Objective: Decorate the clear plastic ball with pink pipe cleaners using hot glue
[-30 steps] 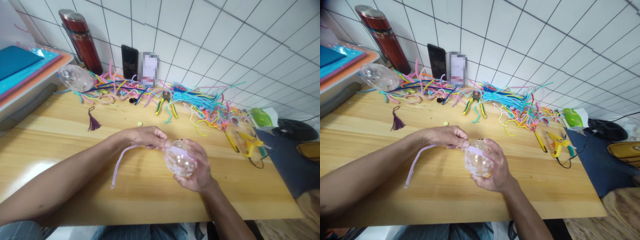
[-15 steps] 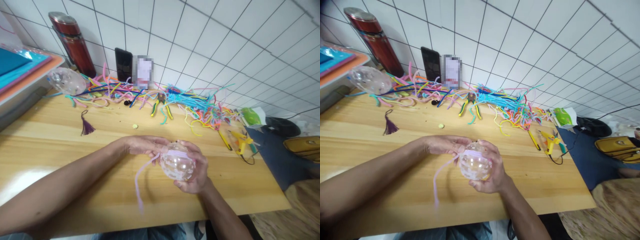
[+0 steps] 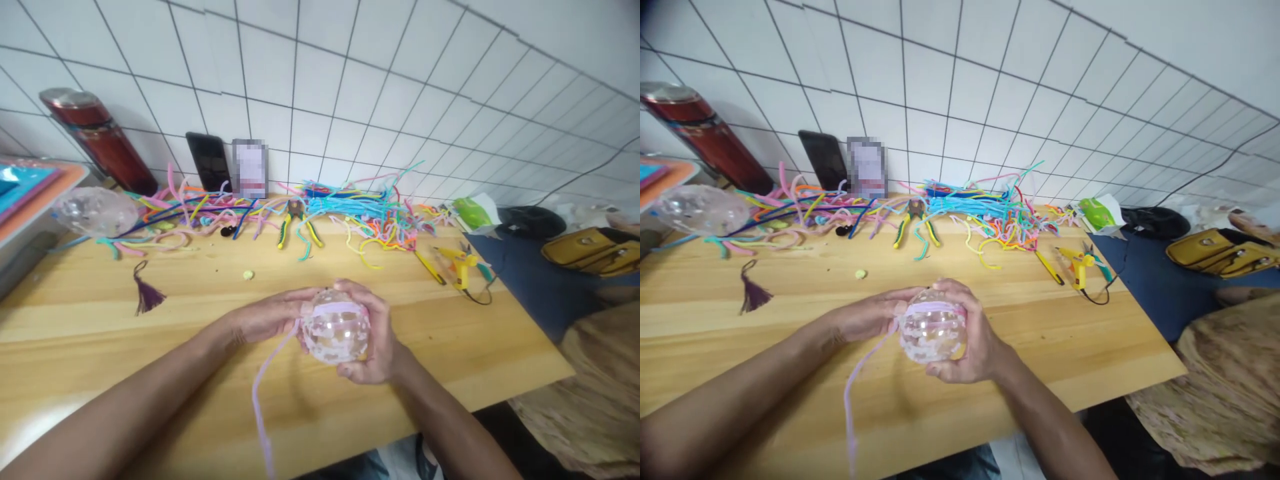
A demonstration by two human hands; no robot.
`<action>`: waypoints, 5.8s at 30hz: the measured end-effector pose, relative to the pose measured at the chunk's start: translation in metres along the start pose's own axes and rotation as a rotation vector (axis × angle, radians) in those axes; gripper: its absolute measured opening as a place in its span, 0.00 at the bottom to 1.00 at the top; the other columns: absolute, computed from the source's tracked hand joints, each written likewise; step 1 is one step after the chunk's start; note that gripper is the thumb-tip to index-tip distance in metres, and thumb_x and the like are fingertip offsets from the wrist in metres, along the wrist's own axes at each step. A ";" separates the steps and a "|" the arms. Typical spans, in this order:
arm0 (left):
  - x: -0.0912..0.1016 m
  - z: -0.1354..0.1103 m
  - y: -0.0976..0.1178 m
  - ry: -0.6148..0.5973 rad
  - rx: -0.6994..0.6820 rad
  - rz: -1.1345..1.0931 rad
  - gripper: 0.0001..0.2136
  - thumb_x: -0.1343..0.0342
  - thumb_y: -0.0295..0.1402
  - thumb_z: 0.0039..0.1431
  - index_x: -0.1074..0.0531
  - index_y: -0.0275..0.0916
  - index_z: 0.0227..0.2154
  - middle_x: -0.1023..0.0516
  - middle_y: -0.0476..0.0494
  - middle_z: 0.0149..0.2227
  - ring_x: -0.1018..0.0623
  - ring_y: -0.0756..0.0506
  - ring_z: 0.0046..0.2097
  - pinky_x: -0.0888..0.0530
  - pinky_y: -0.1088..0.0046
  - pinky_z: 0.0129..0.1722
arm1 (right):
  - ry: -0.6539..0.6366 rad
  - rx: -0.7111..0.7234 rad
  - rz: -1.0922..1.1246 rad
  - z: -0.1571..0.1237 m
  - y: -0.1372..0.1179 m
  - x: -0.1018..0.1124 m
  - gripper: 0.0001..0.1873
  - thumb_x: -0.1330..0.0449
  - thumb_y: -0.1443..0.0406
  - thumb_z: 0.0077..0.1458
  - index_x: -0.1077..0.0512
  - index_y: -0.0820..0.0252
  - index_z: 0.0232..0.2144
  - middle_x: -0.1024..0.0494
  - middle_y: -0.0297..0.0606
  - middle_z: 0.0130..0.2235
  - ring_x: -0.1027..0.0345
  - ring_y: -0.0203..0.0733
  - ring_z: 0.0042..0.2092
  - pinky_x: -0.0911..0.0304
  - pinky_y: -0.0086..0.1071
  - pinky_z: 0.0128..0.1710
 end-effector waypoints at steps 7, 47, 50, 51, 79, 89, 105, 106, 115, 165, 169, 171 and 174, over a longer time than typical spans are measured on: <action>0.008 -0.005 0.003 0.127 -0.188 0.123 0.33 0.25 0.45 0.55 0.22 0.44 0.63 0.19 0.35 0.64 0.19 0.33 0.62 0.23 0.62 0.59 | -0.022 0.016 -0.221 0.001 0.001 0.010 0.50 0.31 0.45 0.60 0.47 0.49 0.75 0.31 0.54 0.69 0.33 0.64 0.70 0.32 0.60 0.67; -0.024 0.011 -0.019 0.474 -0.165 0.104 0.50 0.20 0.46 0.50 0.38 0.47 0.73 0.23 0.32 0.65 0.14 0.40 0.46 0.18 0.66 0.43 | 0.125 -0.100 -0.569 0.003 0.009 0.002 0.45 0.29 0.60 0.59 0.42 0.54 0.73 0.33 0.59 0.70 0.33 0.65 0.70 0.28 0.61 0.65; -0.026 0.012 -0.023 0.448 -0.112 0.028 0.45 0.18 0.44 0.47 0.31 0.44 0.67 0.14 0.37 0.52 0.13 0.43 0.39 0.19 0.69 0.39 | 0.147 -0.099 -0.598 0.004 0.010 0.006 0.45 0.30 0.59 0.60 0.42 0.54 0.74 0.32 0.59 0.70 0.33 0.65 0.70 0.27 0.60 0.64; -0.026 0.013 -0.023 0.452 -0.094 0.011 0.43 0.18 0.44 0.46 0.29 0.42 0.64 0.13 0.39 0.47 0.13 0.43 0.37 0.20 0.70 0.38 | 0.150 -0.101 -0.605 0.004 0.009 0.007 0.45 0.30 0.59 0.60 0.43 0.53 0.74 0.32 0.58 0.70 0.33 0.65 0.70 0.27 0.61 0.64; -0.036 0.005 -0.003 0.437 -0.042 0.301 0.29 0.25 0.61 0.45 0.28 0.39 0.26 0.41 0.60 0.17 0.46 0.56 0.20 0.50 0.78 0.20 | 0.171 -0.050 -0.610 0.009 0.004 0.020 0.47 0.29 0.63 0.58 0.42 0.52 0.74 0.31 0.57 0.69 0.32 0.65 0.69 0.28 0.62 0.65; -0.022 0.001 0.009 0.362 -0.005 0.205 0.19 0.22 0.43 0.49 0.23 0.37 0.34 0.18 0.47 0.31 0.18 0.48 0.32 0.23 0.73 0.35 | 0.115 0.063 -0.727 0.008 0.005 0.018 0.46 0.30 0.62 0.58 0.42 0.53 0.74 0.32 0.58 0.69 0.31 0.67 0.68 0.25 0.63 0.61; -0.051 0.003 0.004 0.593 -0.086 0.203 0.33 0.22 0.61 0.37 0.33 0.39 0.23 0.40 0.60 0.17 0.45 0.57 0.20 0.49 0.78 0.21 | 0.082 0.113 -0.780 0.009 0.006 0.011 0.45 0.31 0.64 0.58 0.42 0.56 0.74 0.30 0.59 0.67 0.31 0.67 0.67 0.25 0.63 0.61; -0.052 0.003 0.004 0.608 -0.102 0.241 0.34 0.22 0.62 0.36 0.34 0.40 0.22 0.41 0.60 0.17 0.46 0.57 0.21 0.50 0.77 0.21 | 0.081 0.111 -0.772 0.009 0.006 0.011 0.46 0.31 0.64 0.58 0.42 0.55 0.74 0.30 0.59 0.67 0.31 0.67 0.67 0.25 0.63 0.62; -0.055 0.003 0.002 0.627 -0.086 0.344 0.34 0.28 0.66 0.39 0.36 0.40 0.18 0.44 0.59 0.18 0.48 0.55 0.23 0.51 0.73 0.25 | 0.061 0.094 -0.734 0.006 0.006 0.009 0.47 0.31 0.64 0.57 0.42 0.52 0.74 0.31 0.57 0.69 0.31 0.68 0.68 0.26 0.64 0.63; -0.010 0.007 -0.019 0.325 -0.351 0.440 0.41 0.23 0.46 0.53 0.33 0.45 0.67 0.29 0.34 0.70 0.27 0.32 0.69 0.27 0.56 0.67 | -0.071 -0.167 -0.168 -0.001 0.012 0.001 0.43 0.30 0.59 0.58 0.38 0.52 0.72 0.28 0.51 0.70 0.33 0.59 0.71 0.32 0.54 0.69; -0.005 0.007 -0.017 0.316 -0.368 0.537 0.42 0.22 0.46 0.51 0.32 0.44 0.67 0.30 0.33 0.70 0.29 0.32 0.71 0.30 0.54 0.70 | -0.107 -0.159 -0.112 0.000 0.013 0.002 0.43 0.30 0.60 0.59 0.39 0.51 0.73 0.30 0.51 0.71 0.34 0.58 0.71 0.33 0.53 0.69; -0.004 0.006 -0.014 0.312 -0.363 0.595 0.44 0.21 0.47 0.50 0.33 0.44 0.68 0.32 0.32 0.71 0.30 0.31 0.72 0.31 0.53 0.72 | -0.140 -0.164 -0.103 0.000 0.014 0.002 0.44 0.30 0.59 0.59 0.40 0.51 0.73 0.31 0.52 0.72 0.35 0.59 0.72 0.34 0.53 0.70; -0.003 0.002 -0.007 0.304 -0.345 0.712 0.48 0.20 0.48 0.48 0.34 0.44 0.69 0.33 0.31 0.72 0.31 0.29 0.72 0.33 0.50 0.73 | -0.174 -0.164 -0.106 -0.002 0.015 0.003 0.51 0.28 0.57 0.57 0.45 0.52 0.76 0.36 0.54 0.74 0.41 0.62 0.75 0.37 0.56 0.72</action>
Point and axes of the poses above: each hand's wrist, its own z-axis towards the middle knuckle, its own x-axis out of the back of the hand, y = z × x, the point moved 1 cm from there along z, towards the middle knuckle
